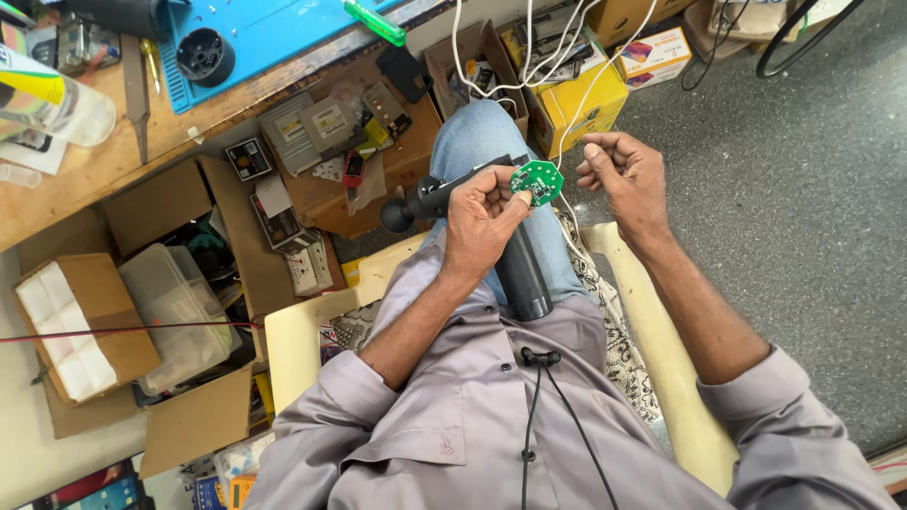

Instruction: The person connects a white cable to a small green circuit board, then places the board into a black cylindrical housing. They use a green-handled screwdriver to tighten screws on the housing while seated at a cluttered electronics workbench.

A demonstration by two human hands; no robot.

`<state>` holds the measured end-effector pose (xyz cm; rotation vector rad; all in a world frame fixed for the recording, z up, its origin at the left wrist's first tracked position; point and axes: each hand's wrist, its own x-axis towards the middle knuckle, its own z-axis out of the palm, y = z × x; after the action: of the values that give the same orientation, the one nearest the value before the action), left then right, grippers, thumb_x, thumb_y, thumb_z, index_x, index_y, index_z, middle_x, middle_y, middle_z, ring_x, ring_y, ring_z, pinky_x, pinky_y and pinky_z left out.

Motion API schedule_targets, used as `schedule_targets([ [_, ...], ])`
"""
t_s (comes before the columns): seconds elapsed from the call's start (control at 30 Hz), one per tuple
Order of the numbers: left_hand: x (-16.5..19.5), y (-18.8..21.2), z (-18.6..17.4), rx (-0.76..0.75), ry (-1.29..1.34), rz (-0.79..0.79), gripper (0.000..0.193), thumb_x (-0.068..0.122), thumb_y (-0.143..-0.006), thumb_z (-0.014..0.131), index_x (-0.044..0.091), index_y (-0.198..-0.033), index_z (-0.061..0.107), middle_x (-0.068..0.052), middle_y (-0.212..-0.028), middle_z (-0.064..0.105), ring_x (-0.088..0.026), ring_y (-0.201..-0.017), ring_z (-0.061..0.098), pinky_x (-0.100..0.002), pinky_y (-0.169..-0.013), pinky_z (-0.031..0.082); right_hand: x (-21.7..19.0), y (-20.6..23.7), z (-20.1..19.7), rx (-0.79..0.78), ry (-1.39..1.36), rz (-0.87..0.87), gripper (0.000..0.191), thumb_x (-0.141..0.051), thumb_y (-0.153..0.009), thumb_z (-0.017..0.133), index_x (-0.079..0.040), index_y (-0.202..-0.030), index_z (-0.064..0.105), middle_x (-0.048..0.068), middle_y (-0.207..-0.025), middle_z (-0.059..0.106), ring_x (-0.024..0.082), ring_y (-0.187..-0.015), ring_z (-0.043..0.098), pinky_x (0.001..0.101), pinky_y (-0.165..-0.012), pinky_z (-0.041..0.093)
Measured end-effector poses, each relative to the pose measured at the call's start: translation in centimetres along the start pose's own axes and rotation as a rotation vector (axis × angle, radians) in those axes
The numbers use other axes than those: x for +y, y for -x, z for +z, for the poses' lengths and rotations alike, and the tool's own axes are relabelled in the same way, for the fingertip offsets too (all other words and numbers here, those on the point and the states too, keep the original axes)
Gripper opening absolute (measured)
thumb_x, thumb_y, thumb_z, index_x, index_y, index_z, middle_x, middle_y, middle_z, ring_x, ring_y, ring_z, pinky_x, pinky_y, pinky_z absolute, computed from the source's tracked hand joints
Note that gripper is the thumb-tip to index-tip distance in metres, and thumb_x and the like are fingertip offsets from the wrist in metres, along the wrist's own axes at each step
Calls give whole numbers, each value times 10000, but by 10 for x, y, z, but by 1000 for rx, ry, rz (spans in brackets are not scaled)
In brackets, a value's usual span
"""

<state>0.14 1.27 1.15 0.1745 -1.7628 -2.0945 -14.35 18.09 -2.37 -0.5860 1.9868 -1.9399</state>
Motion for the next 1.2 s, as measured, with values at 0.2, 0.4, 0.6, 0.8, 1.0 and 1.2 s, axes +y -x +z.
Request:
schedule_targets([
  [0.2, -2, -1, -2, -12, 33, -13, 170, -35, -968, 653, -46, -1138, 657, -47, -964, 713, -47, -851, 674, -201, -793, 588, -4, 0, 1, -10, 49, 3, 234, -148, -1067, 640, 4, -1237, 689, 45, -872, 724, 71, -749, 679, 204, -664, 535],
  [0.4, -5, -1, -2, -10, 25, -14, 177, -45, -964, 659, -51, -1141, 657, -55, -965, 712, -53, -853, 676, -206, -793, 589, -5, 0, 1, -13, 50, 11, 234, -151, -1067, 640, 2, -1238, 685, 47, -872, 724, 73, -749, 680, 207, -661, 537],
  [0.6, -6, -1, -3, -12, 31, -9, 177, -46, -966, 656, -51, -1143, 659, -52, -965, 712, -50, -854, 674, -205, -795, 587, -4, 0, 1, -16, 56, 12, 236, -155, -1067, 641, 2, -1238, 685, 46, -871, 723, 73, -748, 681, 209, -661, 539],
  [0.8, -6, 0, -3, -9, 36, -5, 183, -48, -962, 659, -49, -1145, 660, -45, -963, 705, -45, -853, 665, -199, -794, 580, -3, -1, 1, -16, 57, 16, 241, -158, -1067, 642, 3, -1241, 687, 45, -868, 722, 72, -744, 675, 208, -661, 534],
  [1.0, -4, 0, -3, -10, 27, -7, 172, -44, -962, 656, -44, -1134, 660, -36, -959, 699, -42, -852, 660, -195, -792, 574, -5, 0, 2, -23, 62, 17, 247, -160, -1072, 634, 4, -1251, 681, 44, -875, 722, 71, -754, 676, 208, -670, 541],
  [1.2, -4, 0, -3, -6, 21, -8, 172, -43, -958, 659, -40, -1130, 664, -31, -951, 696, -37, -836, 652, -189, -778, 567, -5, 0, 2, -24, 60, 20, 246, -160, -1069, 635, 1, -1249, 681, 44, -874, 720, 71, -752, 677, 208, -670, 538],
])
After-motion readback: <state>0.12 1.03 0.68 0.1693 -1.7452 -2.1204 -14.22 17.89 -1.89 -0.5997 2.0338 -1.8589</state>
